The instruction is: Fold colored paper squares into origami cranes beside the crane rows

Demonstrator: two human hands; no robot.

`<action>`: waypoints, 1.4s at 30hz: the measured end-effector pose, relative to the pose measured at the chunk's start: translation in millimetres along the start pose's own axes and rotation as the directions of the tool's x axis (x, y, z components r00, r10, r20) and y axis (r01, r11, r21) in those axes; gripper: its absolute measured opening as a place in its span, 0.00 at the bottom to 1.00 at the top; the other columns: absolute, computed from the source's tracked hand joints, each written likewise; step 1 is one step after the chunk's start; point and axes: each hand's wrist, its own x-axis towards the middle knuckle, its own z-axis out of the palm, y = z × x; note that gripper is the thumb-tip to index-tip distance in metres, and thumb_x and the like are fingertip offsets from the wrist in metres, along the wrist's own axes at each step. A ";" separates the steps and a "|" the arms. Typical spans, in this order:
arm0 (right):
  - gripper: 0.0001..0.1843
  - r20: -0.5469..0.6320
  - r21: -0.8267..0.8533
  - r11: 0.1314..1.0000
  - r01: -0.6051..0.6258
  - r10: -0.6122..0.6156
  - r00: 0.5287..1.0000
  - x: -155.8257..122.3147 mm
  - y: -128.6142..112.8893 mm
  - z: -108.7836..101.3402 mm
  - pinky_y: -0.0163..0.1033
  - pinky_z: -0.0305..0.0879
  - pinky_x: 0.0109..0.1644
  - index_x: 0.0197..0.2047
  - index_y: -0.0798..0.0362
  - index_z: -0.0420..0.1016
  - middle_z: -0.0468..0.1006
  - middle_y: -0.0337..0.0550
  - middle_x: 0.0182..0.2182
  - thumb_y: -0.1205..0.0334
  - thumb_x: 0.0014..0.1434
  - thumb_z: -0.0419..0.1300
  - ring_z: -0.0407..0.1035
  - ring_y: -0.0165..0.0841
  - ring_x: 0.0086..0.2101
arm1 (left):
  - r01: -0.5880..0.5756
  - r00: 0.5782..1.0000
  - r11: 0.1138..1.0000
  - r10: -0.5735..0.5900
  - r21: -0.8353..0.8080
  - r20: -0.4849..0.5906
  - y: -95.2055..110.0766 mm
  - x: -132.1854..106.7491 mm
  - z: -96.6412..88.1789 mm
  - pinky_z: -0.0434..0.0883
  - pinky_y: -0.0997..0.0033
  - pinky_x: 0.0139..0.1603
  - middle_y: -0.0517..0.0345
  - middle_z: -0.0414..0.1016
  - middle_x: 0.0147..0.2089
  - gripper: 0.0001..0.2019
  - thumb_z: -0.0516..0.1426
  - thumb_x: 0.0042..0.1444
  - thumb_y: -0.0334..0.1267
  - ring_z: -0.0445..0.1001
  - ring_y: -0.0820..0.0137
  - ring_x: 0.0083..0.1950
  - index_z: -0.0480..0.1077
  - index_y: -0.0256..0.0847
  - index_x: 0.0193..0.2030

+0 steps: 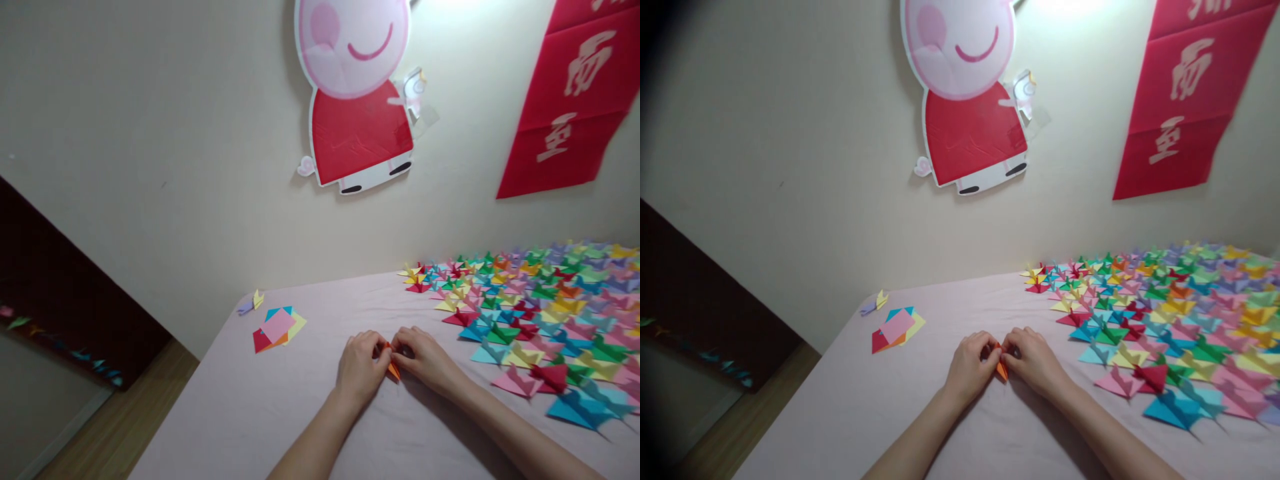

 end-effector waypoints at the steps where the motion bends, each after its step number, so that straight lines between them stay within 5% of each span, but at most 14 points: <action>1: 0.07 -0.001 0.000 1.000 0.001 -0.001 1.000 0.0 0.2 0.1 0.42 0.60 0.42 0.28 0.50 0.73 0.78 0.44 0.32 0.60 0.56 0.58 0.69 0.41 0.38 | -0.002 1.000 1.000 0.002 -0.004 0.002 -0.7 -0.1 0.7 0.63 0.70 0.40 0.62 0.75 0.33 0.06 0.55 0.58 0.32 0.71 0.69 0.36 0.70 0.42 0.31; 20: 0.05 0.045 -0.017 0.999 0.050 -0.049 0.998 0.8 -1.7 -5.7 0.41 0.61 0.42 0.29 0.49 0.71 0.77 0.41 0.31 0.66 0.55 0.59 0.67 0.39 0.38 | -0.002 1.000 1.000 0.002 -0.019 0.006 -3.8 -4.8 1.6 0.63 0.68 0.41 0.60 0.75 0.34 0.07 0.54 0.61 0.32 0.70 0.67 0.38 0.70 0.43 0.33; 36: 0.11 0.146 -0.043 0.999 0.033 -0.026 0.989 3.0 0.1 -13.5 0.39 0.59 0.42 0.32 0.50 0.73 0.76 0.41 0.34 0.69 0.42 0.65 0.65 0.39 0.38 | 0.011 1.000 0.999 -0.011 -0.038 0.001 -5.2 -5.0 3.3 0.63 0.68 0.42 0.60 0.75 0.34 0.06 0.54 0.60 0.32 0.70 0.67 0.39 0.71 0.43 0.33; 42: 0.04 0.090 0.002 1.000 0.016 -0.016 0.996 3.0 3.9 -6.4 0.41 0.61 0.43 0.30 0.49 0.73 0.77 0.41 0.32 0.64 0.55 0.58 0.67 0.38 0.37 | 0.005 0.991 0.982 0.020 -0.190 0.130 -2.1 -4.2 -16.1 0.65 0.65 0.49 0.58 0.76 0.37 0.11 0.49 0.60 0.31 0.71 0.66 0.42 0.72 0.42 0.36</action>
